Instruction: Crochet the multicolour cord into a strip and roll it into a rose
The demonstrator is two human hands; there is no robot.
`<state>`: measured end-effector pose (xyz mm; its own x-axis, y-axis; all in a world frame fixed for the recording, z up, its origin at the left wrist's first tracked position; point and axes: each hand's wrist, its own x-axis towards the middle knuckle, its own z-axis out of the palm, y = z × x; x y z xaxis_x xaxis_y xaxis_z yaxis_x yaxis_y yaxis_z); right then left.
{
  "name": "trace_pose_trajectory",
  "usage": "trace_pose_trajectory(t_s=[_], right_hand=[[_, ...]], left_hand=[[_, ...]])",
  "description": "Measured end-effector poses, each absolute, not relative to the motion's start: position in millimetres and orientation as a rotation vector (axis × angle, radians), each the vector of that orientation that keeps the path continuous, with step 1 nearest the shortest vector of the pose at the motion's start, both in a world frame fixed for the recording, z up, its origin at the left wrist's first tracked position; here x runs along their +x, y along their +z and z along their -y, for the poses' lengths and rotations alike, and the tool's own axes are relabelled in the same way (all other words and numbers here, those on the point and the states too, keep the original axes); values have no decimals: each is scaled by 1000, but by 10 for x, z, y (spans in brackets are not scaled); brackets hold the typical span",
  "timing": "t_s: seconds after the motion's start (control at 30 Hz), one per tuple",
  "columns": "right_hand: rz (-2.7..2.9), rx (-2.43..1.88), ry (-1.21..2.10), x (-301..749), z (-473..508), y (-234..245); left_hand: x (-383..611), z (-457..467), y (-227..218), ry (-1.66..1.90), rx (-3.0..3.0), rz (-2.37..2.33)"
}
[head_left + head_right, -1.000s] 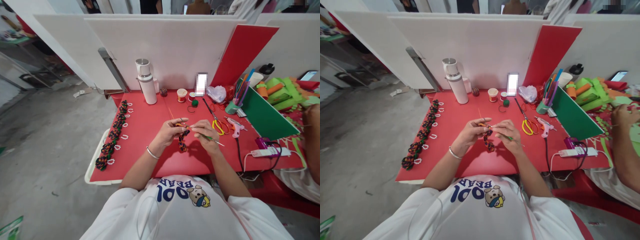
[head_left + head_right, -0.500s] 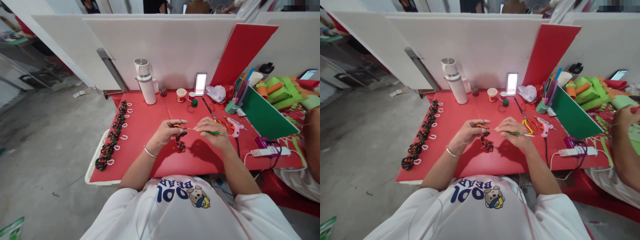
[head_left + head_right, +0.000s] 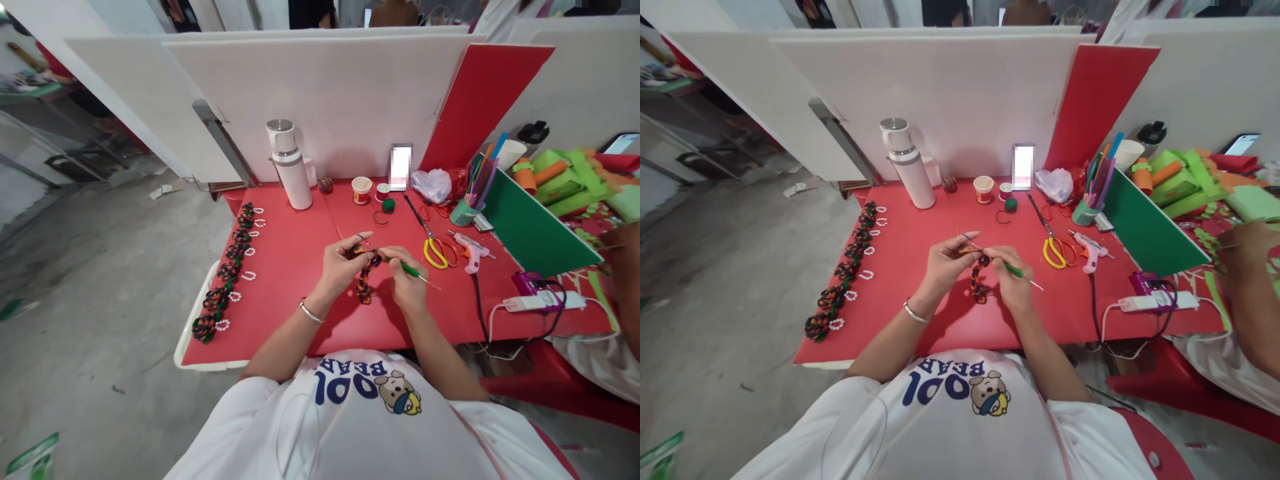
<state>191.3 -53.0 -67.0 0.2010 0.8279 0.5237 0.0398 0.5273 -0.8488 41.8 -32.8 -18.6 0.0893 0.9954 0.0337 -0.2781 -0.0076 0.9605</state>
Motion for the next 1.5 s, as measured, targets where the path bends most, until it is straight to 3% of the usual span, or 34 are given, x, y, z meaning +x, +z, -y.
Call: trace_pose_trajectory(t_s=[0.13, 0.27, 0.53, 0.7, 0.93, 1.1, 1.23, 1.37, 1.5], right_hand=[[1511, -990, 198, 1913, 603, -607], [1432, -944, 117, 1860, 586, -655], [1463, -594, 993, 2200, 315, -566], [1771, -608, 1178, 2501, 189, -242], [2127, -773, 688, 2474, 269, 10], [2163, -736, 229, 2318, 351, -217], [2016, -769, -1, 2184, 424, -455], [1929, -690, 56, 2170, 418, -466], [2037, -637, 339, 2274, 371, -238]], left_hand=[[488, 375, -216, 1356, 1060, -997], [481, 376, -216, 1196, 936, -888], [179, 276, -89, 929, 944, -834], [162, 245, -82, 970, 1132, -916], [264, 245, -185, 1162, 1308, -1127], [264, 216, -199, 1240, 1192, -1089], [205, 193, -116, 1021, 913, -906], [135, 183, -73, 827, 834, -792], [87, 166, -91, 905, 1000, -907]])
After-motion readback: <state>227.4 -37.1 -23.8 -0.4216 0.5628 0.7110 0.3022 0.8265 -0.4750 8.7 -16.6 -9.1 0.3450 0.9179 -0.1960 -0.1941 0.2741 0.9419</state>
